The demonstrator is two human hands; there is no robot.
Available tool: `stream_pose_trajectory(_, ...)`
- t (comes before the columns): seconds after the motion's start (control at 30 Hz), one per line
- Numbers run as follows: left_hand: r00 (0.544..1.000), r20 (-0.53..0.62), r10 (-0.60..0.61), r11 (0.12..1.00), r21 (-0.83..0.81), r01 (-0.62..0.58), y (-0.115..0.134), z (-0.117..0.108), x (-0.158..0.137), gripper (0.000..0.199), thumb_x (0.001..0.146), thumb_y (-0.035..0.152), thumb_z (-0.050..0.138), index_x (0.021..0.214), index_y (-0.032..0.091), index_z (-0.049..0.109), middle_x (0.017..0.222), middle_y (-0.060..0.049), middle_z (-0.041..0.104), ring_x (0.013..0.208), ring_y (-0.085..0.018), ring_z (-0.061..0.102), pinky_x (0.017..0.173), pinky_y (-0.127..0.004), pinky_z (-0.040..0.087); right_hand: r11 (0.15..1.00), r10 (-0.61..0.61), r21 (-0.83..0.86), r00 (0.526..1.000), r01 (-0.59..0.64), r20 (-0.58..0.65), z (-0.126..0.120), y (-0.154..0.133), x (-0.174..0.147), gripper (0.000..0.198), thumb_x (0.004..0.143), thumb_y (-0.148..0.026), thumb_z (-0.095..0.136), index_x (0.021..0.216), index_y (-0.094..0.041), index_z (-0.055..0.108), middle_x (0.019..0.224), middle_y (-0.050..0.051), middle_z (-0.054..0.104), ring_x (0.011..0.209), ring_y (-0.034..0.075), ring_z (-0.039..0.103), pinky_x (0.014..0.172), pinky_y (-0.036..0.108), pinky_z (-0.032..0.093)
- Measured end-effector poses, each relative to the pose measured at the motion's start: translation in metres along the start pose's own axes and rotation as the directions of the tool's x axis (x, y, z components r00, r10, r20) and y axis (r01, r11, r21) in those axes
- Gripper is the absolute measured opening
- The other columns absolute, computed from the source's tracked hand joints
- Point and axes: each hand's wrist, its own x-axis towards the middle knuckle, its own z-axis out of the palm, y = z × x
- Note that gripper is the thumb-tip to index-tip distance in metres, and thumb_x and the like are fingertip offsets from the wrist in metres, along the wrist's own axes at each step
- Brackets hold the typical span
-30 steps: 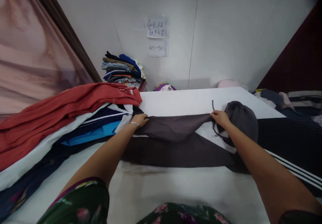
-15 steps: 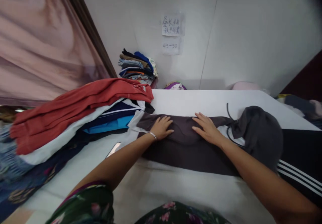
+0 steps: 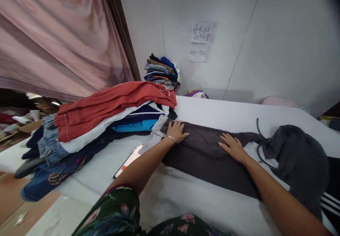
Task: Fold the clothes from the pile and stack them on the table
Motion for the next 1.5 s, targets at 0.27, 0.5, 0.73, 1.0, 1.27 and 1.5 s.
stream_pose_trajectory(0.27, 0.999, -0.011, -0.050, 0.992, -0.120, 0.049, -0.013, -0.005, -0.012, 0.056, 0.092, 0.052, 0.036, 0.133, 0.017, 0.050, 0.148, -0.014, 0.040, 0.139, -0.027, 0.031, 0.113, -0.050, 0.022, 0.996, 0.001, 0.089, 1.000, 0.000, -0.009, -0.001, 0.002, 0.000, 0.054, 0.090, -0.056, 0.037, 0.134, -0.027, 0.050, 0.149, 0.006, 0.039, 0.142, 0.025, 0.025, 0.114, 0.057, 0.016)
stream_pose_trajectory(0.5, 0.994, -0.106, -0.038, 0.997, -0.064, 0.031, -0.026, -0.016, -0.059, 0.042, 0.087, 0.040, 0.054, 0.121, 0.017, 0.060, 0.138, -0.012, 0.054, 0.131, -0.028, 0.042, 0.110, -0.049, 0.028, 0.986, -0.032, 0.159, 0.997, 0.044, -0.074, -0.001, 0.004, 0.000, 0.052, 0.090, -0.055, 0.039, 0.131, -0.027, 0.054, 0.145, 0.007, 0.045, 0.140, 0.026, 0.030, 0.114, 0.055, 0.018)
stream_pose_trajectory(0.73, 0.995, -0.088, -0.038, 0.999, 0.001, 0.038, -0.042, -0.019, -0.056, 0.034, 0.093, 0.029, 0.039, 0.107, 0.020, 0.069, 0.128, -0.009, 0.063, 0.125, -0.026, 0.049, 0.104, -0.044, 0.034, 0.993, -0.038, 0.100, 0.977, 0.060, -0.208, -0.013, -0.022, -0.011, 0.044, 0.093, -0.043, 0.040, 0.127, -0.023, 0.058, 0.141, 0.009, 0.050, 0.139, 0.026, 0.032, 0.113, 0.056, 0.017)
stream_pose_trajectory(1.0, 0.998, -0.058, -0.036, 0.999, 0.019, 0.037, -0.048, -0.010, -0.057, 0.040, 0.091, 0.035, 0.036, 0.119, 0.022, 0.062, 0.135, -0.007, 0.057, 0.132, -0.028, 0.043, 0.107, -0.054, 0.030, 0.968, -0.014, 0.246, 0.994, 0.040, -0.106, -0.022, -0.030, -0.041, 0.048, 0.090, -0.044, 0.049, 0.134, -0.026, 0.052, 0.146, 0.008, 0.043, 0.139, 0.026, 0.033, 0.112, 0.054, 0.023)
stream_pose_trajectory(1.27, 0.975, -0.195, 0.103, 0.994, -0.009, -0.107, -0.009, -0.008, -0.069, 0.048, 0.086, 0.040, 0.039, 0.127, 0.022, 0.057, 0.141, -0.009, 0.051, 0.135, -0.028, 0.039, 0.111, -0.055, 0.024, 0.857, 0.483, 0.439, 0.714, -0.269, -0.507, -0.098, 0.078, -0.089, 0.033, 0.076, -0.029, 0.060, 0.107, -0.023, 0.069, 0.136, 0.006, 0.055, 0.131, 0.023, 0.044, 0.113, 0.042, 0.029)
stream_pose_trajectory(1.5, 0.970, -0.102, 0.222, 0.974, 0.071, -0.216, 0.019, 0.012, -0.077, 0.053, 0.084, 0.041, 0.041, 0.131, 0.021, 0.055, 0.145, -0.010, 0.045, 0.139, -0.029, 0.033, 0.111, -0.054, 0.024, 0.500, 0.864, 0.702, 0.345, -0.507, -0.367, -0.140, 0.165, -0.123, 0.040, 0.071, -0.029, 0.065, 0.106, -0.010, 0.065, 0.110, 0.018, 0.066, 0.111, 0.030, 0.060, 0.092, 0.042, 0.049)
